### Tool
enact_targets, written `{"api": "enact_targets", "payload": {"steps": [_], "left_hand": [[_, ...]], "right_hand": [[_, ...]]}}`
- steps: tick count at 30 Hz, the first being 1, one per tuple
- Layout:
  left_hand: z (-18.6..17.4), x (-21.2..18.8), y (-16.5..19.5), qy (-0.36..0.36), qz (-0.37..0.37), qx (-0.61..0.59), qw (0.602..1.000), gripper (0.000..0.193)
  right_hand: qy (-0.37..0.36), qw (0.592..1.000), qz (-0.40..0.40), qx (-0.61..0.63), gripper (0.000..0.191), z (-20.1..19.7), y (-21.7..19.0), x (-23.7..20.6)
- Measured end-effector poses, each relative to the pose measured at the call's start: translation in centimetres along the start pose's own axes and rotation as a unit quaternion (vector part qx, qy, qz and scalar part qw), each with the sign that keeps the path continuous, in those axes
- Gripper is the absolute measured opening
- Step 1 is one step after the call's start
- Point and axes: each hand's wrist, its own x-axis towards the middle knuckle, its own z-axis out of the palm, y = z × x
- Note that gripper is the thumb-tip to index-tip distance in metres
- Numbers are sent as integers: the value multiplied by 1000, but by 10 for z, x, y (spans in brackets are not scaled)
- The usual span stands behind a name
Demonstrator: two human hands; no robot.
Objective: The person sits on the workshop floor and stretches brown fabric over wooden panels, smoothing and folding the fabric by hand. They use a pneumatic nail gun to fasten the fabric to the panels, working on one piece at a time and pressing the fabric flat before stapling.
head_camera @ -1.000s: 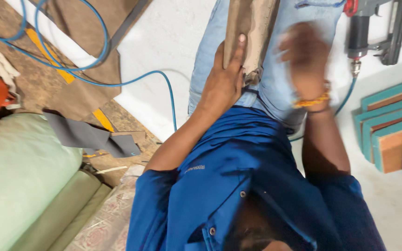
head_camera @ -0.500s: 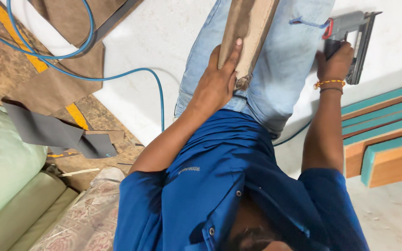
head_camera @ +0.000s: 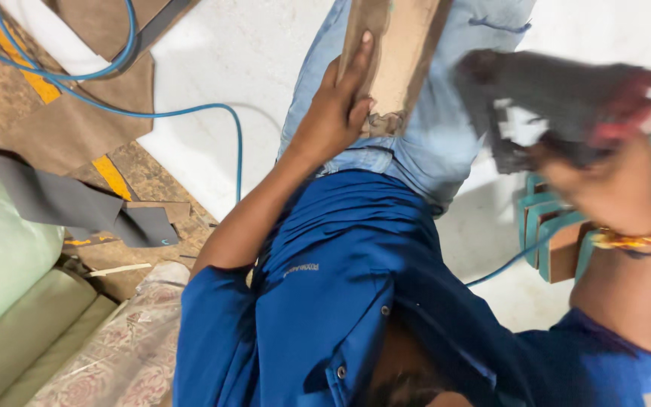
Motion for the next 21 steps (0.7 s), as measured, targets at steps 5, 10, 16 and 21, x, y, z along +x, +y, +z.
{"api": "enact_targets", "payload": {"steps": [5, 10, 16, 21], "left_hand": [[4, -1, -14, 9, 37, -34, 999, 90], [8, -5, -16, 19, 20, -67, 997, 87], [9, -6, -15, 32, 25, -77, 996, 91], [14, -7, -20, 31, 26, -87, 995, 93]], "right_hand": [[-96, 993, -71, 6, 27, 44, -59, 61], [-119, 988, -95, -40, 31, 55, -86, 84], [-121, 985, -113, -44, 33, 61, -92, 85], [-129, 980, -132, -71, 32, 67, -93, 74]]}}
